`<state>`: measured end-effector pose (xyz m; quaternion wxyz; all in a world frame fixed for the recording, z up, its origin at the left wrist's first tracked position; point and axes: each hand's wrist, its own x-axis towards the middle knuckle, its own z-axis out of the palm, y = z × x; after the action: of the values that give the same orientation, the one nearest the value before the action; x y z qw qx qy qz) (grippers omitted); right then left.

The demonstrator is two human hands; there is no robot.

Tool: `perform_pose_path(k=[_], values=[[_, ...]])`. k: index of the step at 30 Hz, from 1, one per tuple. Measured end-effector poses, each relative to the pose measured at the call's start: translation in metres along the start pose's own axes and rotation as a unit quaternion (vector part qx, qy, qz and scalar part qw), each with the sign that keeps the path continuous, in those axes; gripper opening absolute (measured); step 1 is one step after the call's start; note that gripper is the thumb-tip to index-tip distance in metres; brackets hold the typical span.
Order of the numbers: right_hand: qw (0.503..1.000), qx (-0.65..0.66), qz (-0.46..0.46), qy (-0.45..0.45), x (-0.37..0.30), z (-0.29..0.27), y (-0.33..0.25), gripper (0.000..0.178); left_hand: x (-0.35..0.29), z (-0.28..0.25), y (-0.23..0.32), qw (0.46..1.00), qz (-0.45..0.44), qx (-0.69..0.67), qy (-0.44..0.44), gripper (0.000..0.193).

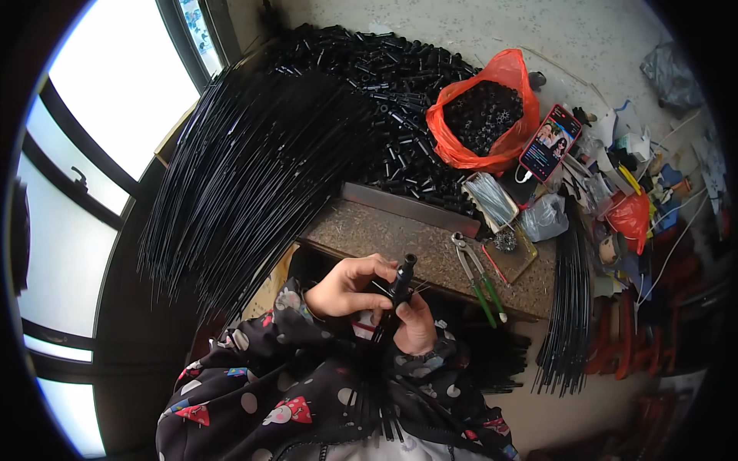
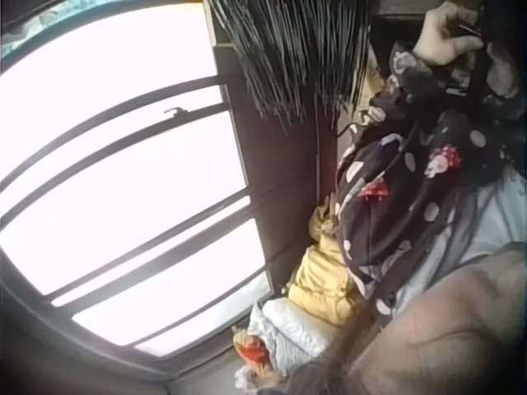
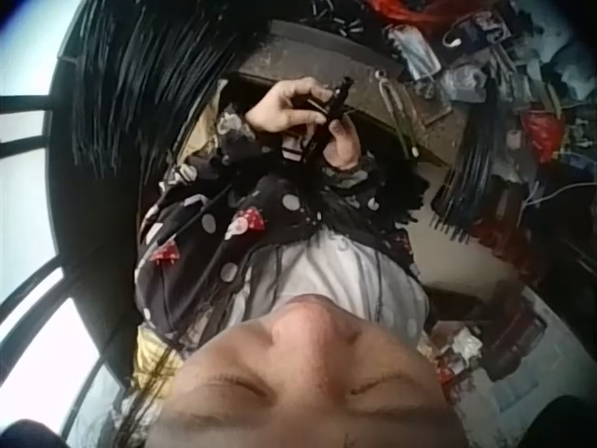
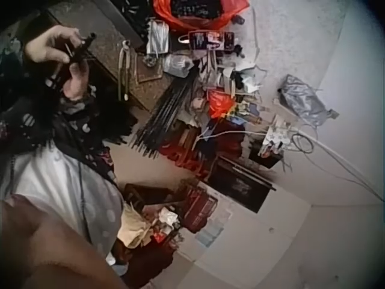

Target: Assembling bundles of thin black rods into a mechanical housing using a jig.

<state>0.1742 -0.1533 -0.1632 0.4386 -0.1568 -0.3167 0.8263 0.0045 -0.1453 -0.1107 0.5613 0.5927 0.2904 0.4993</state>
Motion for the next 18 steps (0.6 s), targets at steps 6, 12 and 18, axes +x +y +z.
perform_pose_path(k=[6, 12, 18], values=[[1.000, 0.006, 0.004, -0.002, -0.001, 0.001, 0.000, 0.046, 0.002, -0.007, -0.006, 0.997, 0.067, 0.024, -0.034, 0.030], [0.998, 0.037, 0.021, -0.054, 0.000, 0.008, -0.003, 0.037, 0.002, -0.013, -0.004, 0.993, 0.075, -0.087, -0.036, 0.013], [0.984, 0.056, 0.121, -0.119, -0.007, -0.004, 0.003, 0.026, 0.012, -0.004, 0.006, 0.965, 0.152, -0.129, -0.170, 0.014]])
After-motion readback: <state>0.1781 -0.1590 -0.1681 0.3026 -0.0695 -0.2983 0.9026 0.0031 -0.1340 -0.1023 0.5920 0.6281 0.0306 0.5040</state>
